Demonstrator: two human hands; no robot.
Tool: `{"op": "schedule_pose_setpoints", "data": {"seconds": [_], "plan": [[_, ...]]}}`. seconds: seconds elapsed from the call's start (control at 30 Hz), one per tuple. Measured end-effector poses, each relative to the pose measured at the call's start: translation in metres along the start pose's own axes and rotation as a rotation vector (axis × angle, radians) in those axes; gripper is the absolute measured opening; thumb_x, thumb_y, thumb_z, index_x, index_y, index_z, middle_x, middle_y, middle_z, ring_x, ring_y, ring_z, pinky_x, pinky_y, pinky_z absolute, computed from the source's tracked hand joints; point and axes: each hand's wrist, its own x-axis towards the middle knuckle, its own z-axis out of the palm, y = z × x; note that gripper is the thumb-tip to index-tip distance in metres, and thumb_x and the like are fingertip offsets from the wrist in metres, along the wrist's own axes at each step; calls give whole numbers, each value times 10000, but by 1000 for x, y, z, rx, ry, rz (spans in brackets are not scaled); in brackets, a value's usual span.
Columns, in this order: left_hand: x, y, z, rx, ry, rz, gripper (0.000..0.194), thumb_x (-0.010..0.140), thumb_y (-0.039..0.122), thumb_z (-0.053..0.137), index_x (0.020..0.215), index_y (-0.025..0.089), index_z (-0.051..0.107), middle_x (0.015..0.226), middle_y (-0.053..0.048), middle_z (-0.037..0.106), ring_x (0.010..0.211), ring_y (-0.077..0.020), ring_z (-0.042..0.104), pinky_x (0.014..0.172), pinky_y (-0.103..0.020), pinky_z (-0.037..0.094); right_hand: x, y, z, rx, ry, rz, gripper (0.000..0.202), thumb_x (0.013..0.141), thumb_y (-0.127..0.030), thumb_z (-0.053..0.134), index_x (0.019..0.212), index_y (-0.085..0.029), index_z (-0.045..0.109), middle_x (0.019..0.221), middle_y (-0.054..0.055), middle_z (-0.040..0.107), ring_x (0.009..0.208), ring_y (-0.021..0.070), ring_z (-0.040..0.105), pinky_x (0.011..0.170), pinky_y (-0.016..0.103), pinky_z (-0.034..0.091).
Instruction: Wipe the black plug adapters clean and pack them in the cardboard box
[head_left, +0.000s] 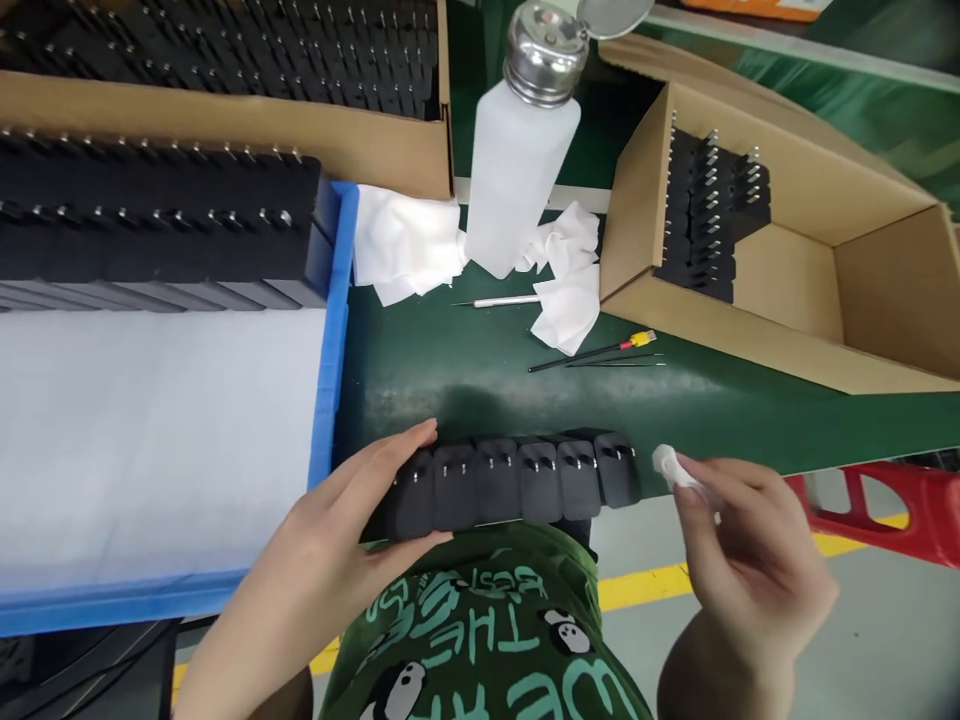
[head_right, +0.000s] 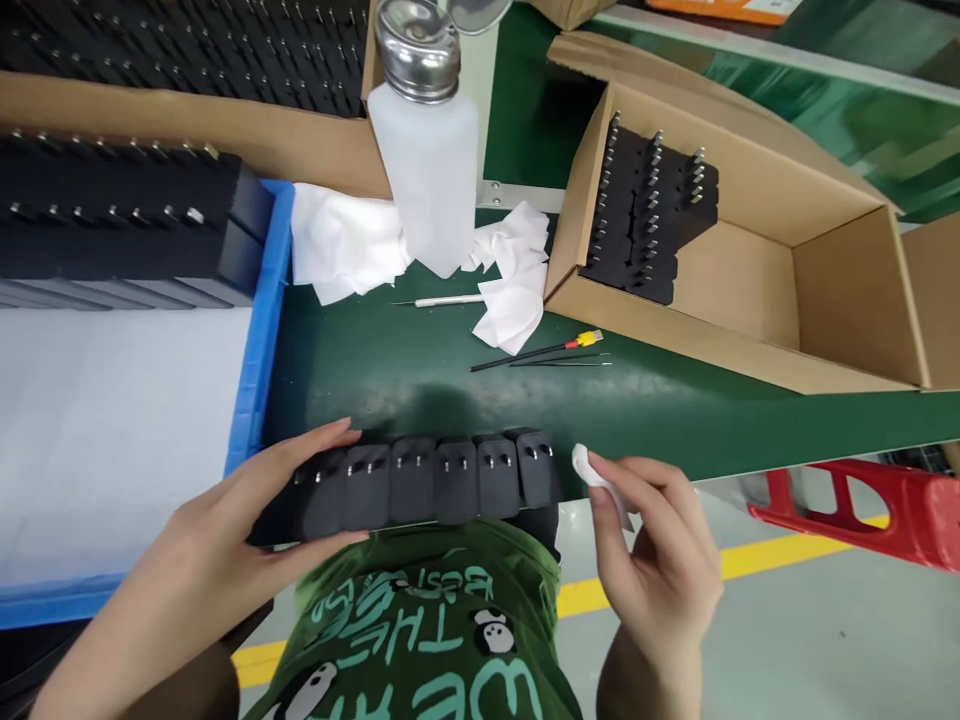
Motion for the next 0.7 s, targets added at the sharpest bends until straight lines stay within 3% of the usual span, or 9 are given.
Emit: {"op": "schedule_pose_setpoints", "data": {"seconds": [0.1, 0.17, 0.23, 0.3, 0.37, 0.4, 0.5, 0.6, 0.7], "plan": [[3, -4, -2, -28, -45, -7, 681, 902, 541, 644, 1508, 428, 355, 1411, 18, 611, 1185, -258, 672, 694, -260, 656, 8, -2, -5, 119, -1, 93, 288, 800, -198, 705, 1006, -393, 752, 860, 65, 646, 745, 289, 628, 496, 438, 466], [2, -6, -4, -20, -38, -5, 735, 879, 559, 666, 1518, 428, 328, 1450, -8, 580, 1224, -286, 647, 718, -279, 660, 30, -9, -6, 225, 19, 102, 168, 809, -208, 696, 896, -349, 726, 844, 73, 633, 875, 339, 665, 620, 506, 551], [1, -7, -3, -6, 25, 4, 827, 827, 606, 699, 1526, 422, 297, 1470, -48, 559, 1256, -327, 619, 816, -354, 656, 65, -22, -3, 270, 34, -23, 128, 830, -199, 674, 870, -321, 678, 906, 77, 622, 1020, 351, 666, 823, 555, 573], [1, -8, -1, -19, 125, -29, 842, 817, 637, 688, 1526, 414, 290, 1474, -85, 549, 1280, -363, 594, 846, -414, 648, 112, -41, 5, 213, 62, -248, 118, 870, -192, 631, 926, -296, 637, 1051, 84, 621, 1110, 317, 645, 944, 529, 543], [1, -9, 3, -56, 207, -90, 726, 884, 590, 632, 1513, 415, 316, 1488, -103, 525, 1302, -380, 570, 768, -400, 661, 161, -63, 20, 109, 100, -450, 101, 916, -196, 577, 985, -265, 603, 1113, 86, 637, 1069, 262, 650, 908, 450, 547], [1, -9, 5, -72, 237, -114, 664, 916, 545, 611, 1505, 415, 334, 1498, -104, 511, 1312, -382, 561, 741, -386, 661, 183, -74, 30, 70, 102, -521, 90, 935, -198, 545, 994, -248, 593, 1050, 77, 660, 994, 235, 661, 855, 406, 553], [1, -10, 10, -81, 288, -100, 591, 944, 440, 609, 1485, 412, 372, 1496, -87, 511, 1321, -357, 558, 830, -398, 646, 232, -97, 65, -56, 32, -684, 154, 949, -170, 461, 988, -193, 608, 962, 85, 652, 922, 221, 642, 816, 369, 545], [1, -12, 13, -49, 297, -81, 580, 961, 412, 587, 1494, 406, 357, 1493, -66, 514, 1326, -322, 559, 933, -423, 616, 247, -103, 91, -183, -124, -774, 296, 932, -102, 366, 1000, -144, 650, 1015, 134, 612, 918, 234, 608, 822, 377, 544], [2, -14, 15, -29, 251, -64, 582, 974, 417, 558, 1505, 432, 321, 1521, -45, 484, 1312, -299, 574, 943, -421, 617, 243, -101, 98, -221, -213, -799, 375, 901, -47, 328, 1010, -146, 673, 1010, 132, 603, 900, 234, 592, 814, 370, 545]]}}
